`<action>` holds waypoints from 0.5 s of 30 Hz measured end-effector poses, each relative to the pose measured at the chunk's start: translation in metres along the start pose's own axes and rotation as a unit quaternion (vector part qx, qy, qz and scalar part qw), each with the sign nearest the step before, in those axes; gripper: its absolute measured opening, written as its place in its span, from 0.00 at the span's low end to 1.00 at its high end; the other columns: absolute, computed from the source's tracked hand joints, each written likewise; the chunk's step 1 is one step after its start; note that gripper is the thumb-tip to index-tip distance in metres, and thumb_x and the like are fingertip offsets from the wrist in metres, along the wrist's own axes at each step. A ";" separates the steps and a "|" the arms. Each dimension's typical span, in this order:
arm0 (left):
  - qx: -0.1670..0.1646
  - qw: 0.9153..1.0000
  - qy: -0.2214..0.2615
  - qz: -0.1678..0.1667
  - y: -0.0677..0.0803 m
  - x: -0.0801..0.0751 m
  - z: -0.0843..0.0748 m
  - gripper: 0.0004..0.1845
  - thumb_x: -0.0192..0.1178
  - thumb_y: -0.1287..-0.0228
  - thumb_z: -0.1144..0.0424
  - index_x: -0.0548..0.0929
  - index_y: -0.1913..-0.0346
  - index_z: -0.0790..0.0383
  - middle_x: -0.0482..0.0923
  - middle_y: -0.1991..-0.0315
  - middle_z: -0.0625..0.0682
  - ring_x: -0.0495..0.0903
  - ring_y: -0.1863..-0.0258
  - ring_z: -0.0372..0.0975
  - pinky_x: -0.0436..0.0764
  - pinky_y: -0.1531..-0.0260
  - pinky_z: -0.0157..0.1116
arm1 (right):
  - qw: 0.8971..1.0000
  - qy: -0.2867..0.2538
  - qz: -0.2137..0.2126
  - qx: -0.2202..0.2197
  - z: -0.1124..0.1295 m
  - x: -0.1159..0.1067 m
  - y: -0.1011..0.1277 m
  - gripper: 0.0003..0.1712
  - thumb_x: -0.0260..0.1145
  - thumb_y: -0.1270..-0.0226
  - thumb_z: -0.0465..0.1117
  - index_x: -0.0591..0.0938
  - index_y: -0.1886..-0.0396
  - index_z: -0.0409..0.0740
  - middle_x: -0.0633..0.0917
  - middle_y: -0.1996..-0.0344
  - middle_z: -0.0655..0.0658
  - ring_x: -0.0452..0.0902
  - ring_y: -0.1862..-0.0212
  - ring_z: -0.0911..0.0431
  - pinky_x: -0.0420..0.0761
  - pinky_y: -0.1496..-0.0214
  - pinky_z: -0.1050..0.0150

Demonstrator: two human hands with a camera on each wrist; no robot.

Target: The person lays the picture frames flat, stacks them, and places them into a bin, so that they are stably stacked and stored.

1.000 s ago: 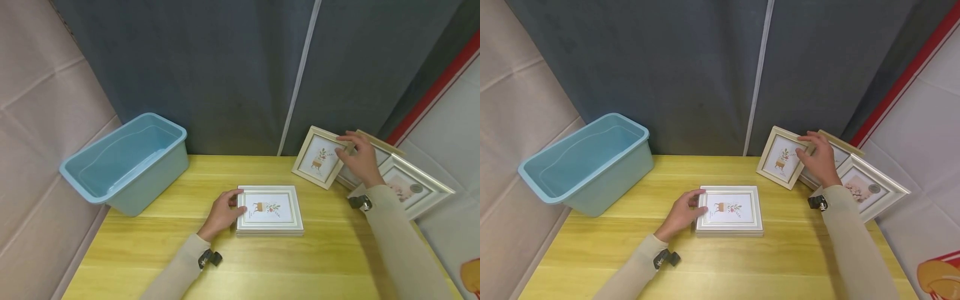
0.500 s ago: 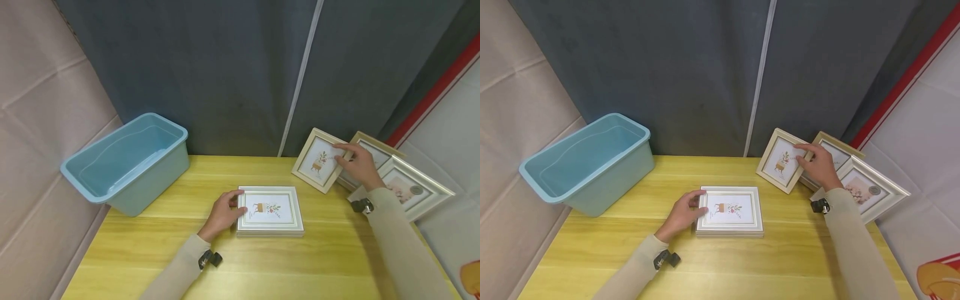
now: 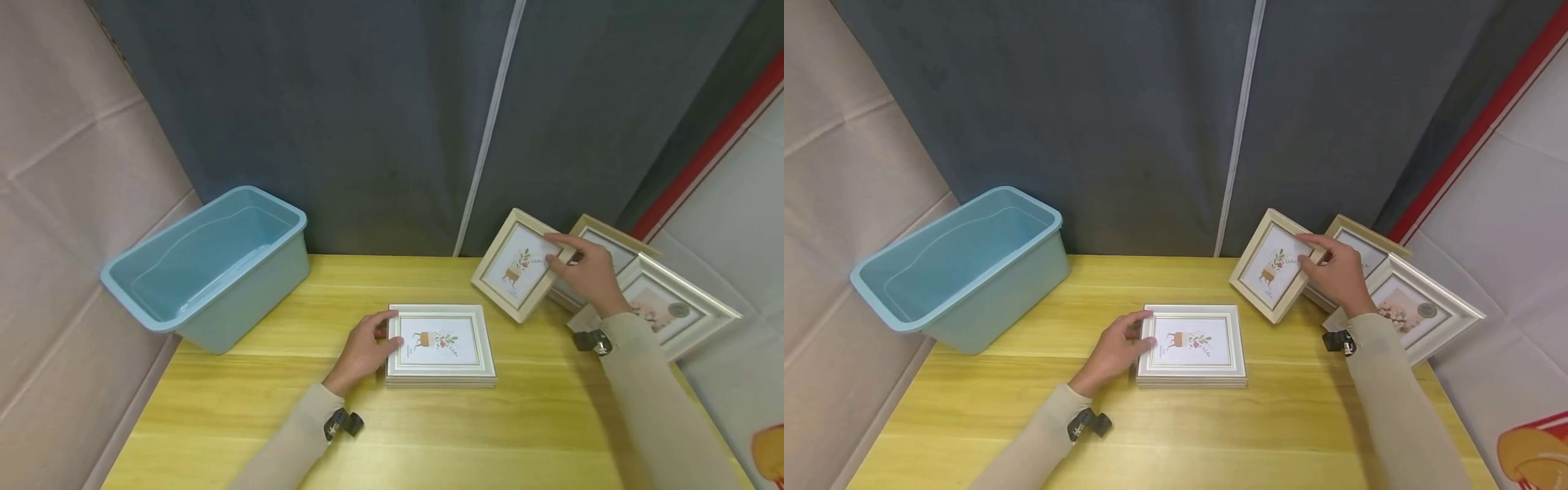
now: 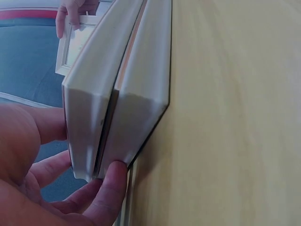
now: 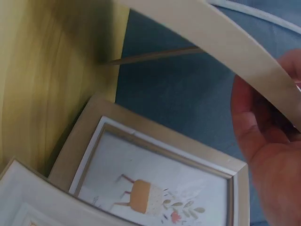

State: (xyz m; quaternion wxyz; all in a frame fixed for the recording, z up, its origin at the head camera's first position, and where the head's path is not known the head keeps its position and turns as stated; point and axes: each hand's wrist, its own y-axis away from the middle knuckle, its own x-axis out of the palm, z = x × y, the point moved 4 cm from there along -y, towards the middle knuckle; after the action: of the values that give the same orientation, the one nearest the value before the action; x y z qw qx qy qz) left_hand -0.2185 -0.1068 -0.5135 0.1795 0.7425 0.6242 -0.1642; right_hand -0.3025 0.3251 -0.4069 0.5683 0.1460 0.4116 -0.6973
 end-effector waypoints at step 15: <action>-0.004 1.000 0.004 -0.002 -0.001 0.004 0.005 0.27 0.68 0.27 0.57 0.78 0.27 0.45 0.77 0.33 0.56 0.81 0.42 0.48 0.85 0.52 0.41 | 0.996 -0.068 -0.063 0.017 0.026 -0.007 0.018 0.21 0.74 0.29 0.40 0.88 0.37 0.50 0.88 0.44 0.58 0.67 0.81 0.66 0.71 0.75 0.74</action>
State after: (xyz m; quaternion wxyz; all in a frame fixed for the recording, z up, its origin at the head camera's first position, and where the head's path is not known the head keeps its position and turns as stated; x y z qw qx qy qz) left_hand -0.2193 -0.1056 -0.5197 0.1798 0.7413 0.6268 -0.1591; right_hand -0.2768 0.3106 -0.3937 0.5469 0.0818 0.3683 -0.7474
